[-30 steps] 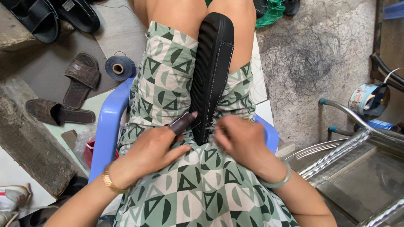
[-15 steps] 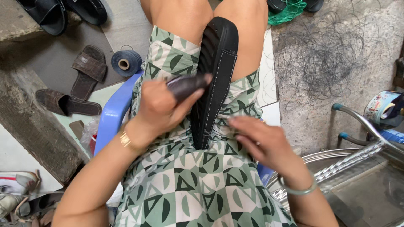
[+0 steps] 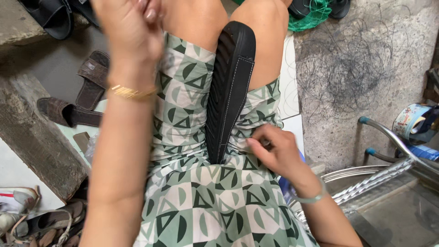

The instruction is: The person stitches the sole of a black sandal with a needle and thread while holding it on their lap. They pull the thread through the sole multiple times to secure it.

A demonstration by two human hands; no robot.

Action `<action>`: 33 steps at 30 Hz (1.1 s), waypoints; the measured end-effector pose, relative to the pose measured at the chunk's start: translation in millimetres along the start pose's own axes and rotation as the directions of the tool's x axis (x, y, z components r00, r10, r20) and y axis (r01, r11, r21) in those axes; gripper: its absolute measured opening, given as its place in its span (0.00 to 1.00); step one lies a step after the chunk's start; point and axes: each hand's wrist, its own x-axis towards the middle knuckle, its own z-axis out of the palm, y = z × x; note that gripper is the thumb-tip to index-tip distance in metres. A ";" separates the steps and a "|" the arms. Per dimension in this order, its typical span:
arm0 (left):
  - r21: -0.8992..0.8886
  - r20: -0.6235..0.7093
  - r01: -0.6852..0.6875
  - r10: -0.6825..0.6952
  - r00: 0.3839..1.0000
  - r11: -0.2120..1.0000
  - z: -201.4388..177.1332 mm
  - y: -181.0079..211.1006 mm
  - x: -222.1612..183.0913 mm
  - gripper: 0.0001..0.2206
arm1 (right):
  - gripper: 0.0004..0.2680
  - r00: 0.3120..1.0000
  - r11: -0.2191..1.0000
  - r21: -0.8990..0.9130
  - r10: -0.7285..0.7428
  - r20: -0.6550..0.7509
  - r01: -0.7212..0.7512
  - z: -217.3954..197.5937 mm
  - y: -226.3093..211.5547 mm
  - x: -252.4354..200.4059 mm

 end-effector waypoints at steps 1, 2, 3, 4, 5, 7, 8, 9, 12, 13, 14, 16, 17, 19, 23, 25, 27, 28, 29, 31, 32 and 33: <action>-0.017 0.048 0.024 -0.023 0.999 1.000 -17.9 7.5 -5.8 0.11 | 0.05 0.997 0.991 -0.119 -0.061 0.040 0.065 -11.2 -7.9 5.8; -0.033 0.097 0.056 -0.053 0.994 0.998 -35.3 13.5 -15.1 0.11 | 0.07 0.990 0.965 -0.232 -0.108 0.087 0.125 -22.4 -16.6 7.3; -0.032 0.092 0.057 -0.054 0.994 0.998 -58.1 24.6 -25.8 0.11 | 0.07 0.990 0.965 -0.229 -0.108 0.090 0.126 -27.2 -26.1 3.9; 0.282 0.028 0.132 -0.146 0.989 0.950 -80.3 35.5 -34.1 0.13 | 0.09 0.983 0.949 -0.276 -0.113 0.148 0.150 -31.9 -35.7 1.4; 0.561 -0.065 0.211 -0.212 0.975 0.800 -103.0 46.5 -42.0 0.15 | 0.13 0.972 0.931 -0.320 -0.114 0.205 0.177 -36.2 -45.4 -0.8; 0.987 -0.086 0.097 -0.086 0.993 0.128 -146.5 30.5 -57.4 0.20 | 0.15 0.951 0.882 -0.429 -0.062 0.302 0.194 -32.4 -49.7 -5.2; 0.765 -0.014 0.024 0.020 1.000 -0.644 -169.6 23.4 -66.3 0.26 | 0.18 0.918 0.820 -0.523 -0.007 0.397 0.232 -30.6 -50.9 -4.3; 0.765 -0.022 0.034 0.026 0.999 -0.643 -129.9 30.4 -76.7 0.26 | 0.18 0.915 0.818 -0.522 -0.012 0.404 0.242 -29.4 -51.3 -0.3; 0.843 0.401 -0.406 0.090 0.912 0.354 -34.4 33.2 -110.4 0.21 | 0.16 0.911 0.794 -0.560 0.018 0.411 0.237 -28.5 -55.8 0.3; 0.828 0.485 -0.439 -0.054 0.873 0.349 -21.1 24.6 -122.2 0.30 | 0.16 0.913 0.789 -0.566 0.018 0.408 0.237 -28.5 -57.0 -0.3; 0.810 0.556 -0.474 -0.194 0.809 0.344 -7.6 16.8 -132.2 0.40 | 0.16 0.915 0.784 -0.572 0.014 0.404 0.241 -28.7 -57.7 1.2; 0.794 0.594 -0.526 -0.207 0.777 0.306 -4.9 2.1 -138.8 0.46 | 0.16 0.909 0.781 -0.579 0.034 0.415 0.235 -28.3 -57.6 2.8; 0.773 0.631 -0.575 -0.228 0.742 0.267 -3.2 -5.7 -142.8 0.52 | 0.16 0.903 0.781 -0.583 0.056 0.425 0.226 -28.1 -57.3 2.5; 0.772 0.633 -0.582 -0.225 0.741 0.256 -4.1 -9.7 -142.0 0.54 | 0.16 0.897 0.784 -0.579 0.069 0.436 0.222 -29.3 -59.4 3.9; 0.779 0.626 -0.583 -0.239 0.742 0.229 -4.7 -12.8 -140.9 0.57 | 0.17 0.897 0.791 -0.573 0.075 0.435 0.212 -29.6 -58.2 3.7; 0.783 0.622 -0.587 -0.246 0.744 0.207 -0.8 -11.5 -138.7 0.57 | 0.17 0.906 0.744 -0.627 0.067 0.417 0.234 -29.1 -62.3 4.8; 0.788 0.615 -0.586 -0.255 0.746 0.187 2.1 -12.9 -139.1 0.57 | 0.17 0.913 0.693 -0.675 0.060 0.403 0.252 -28.2 -69.2 2.4; 0.790 0.612 -0.596 -0.258 0.748 0.145 3.2 -14.8 -139.3 0.56 | 0.22 0.896 0.585 -0.764 0.135 0.423 0.272 -27.8 -74.0 0.2; 0.790 0.608 -0.605 -0.262 0.750 0.102 4.6 -16.6 -139.5 0.55 | 0.27 0.877 0.465 -0.834 0.212 0.431 0.297 -27.6 -78.8 -2.0; 0.787 0.606 -0.613 -0.268 0.749 0.068 6.2 -21.1 -140.0 0.56 | 0.26 0.885 0.475 -0.825 0.179 0.430 0.305 -26.8 -87.9 2.6; 0.785 0.602 -0.618 -0.273 0.751 0.031 6.7 -22.9 -139.9 0.57 | 0.26 0.891 0.485 -0.815 0.142 0.431 0.317 -26.3 -92.5 5.7; 0.786 0.601 -0.618 -0.271 0.752 0.029 6.8 -22.9 -138.8 0.57 | 0.26 0.891 0.484 -0.815 0.140 0.432 0.319 -23.4 -83.2 4.6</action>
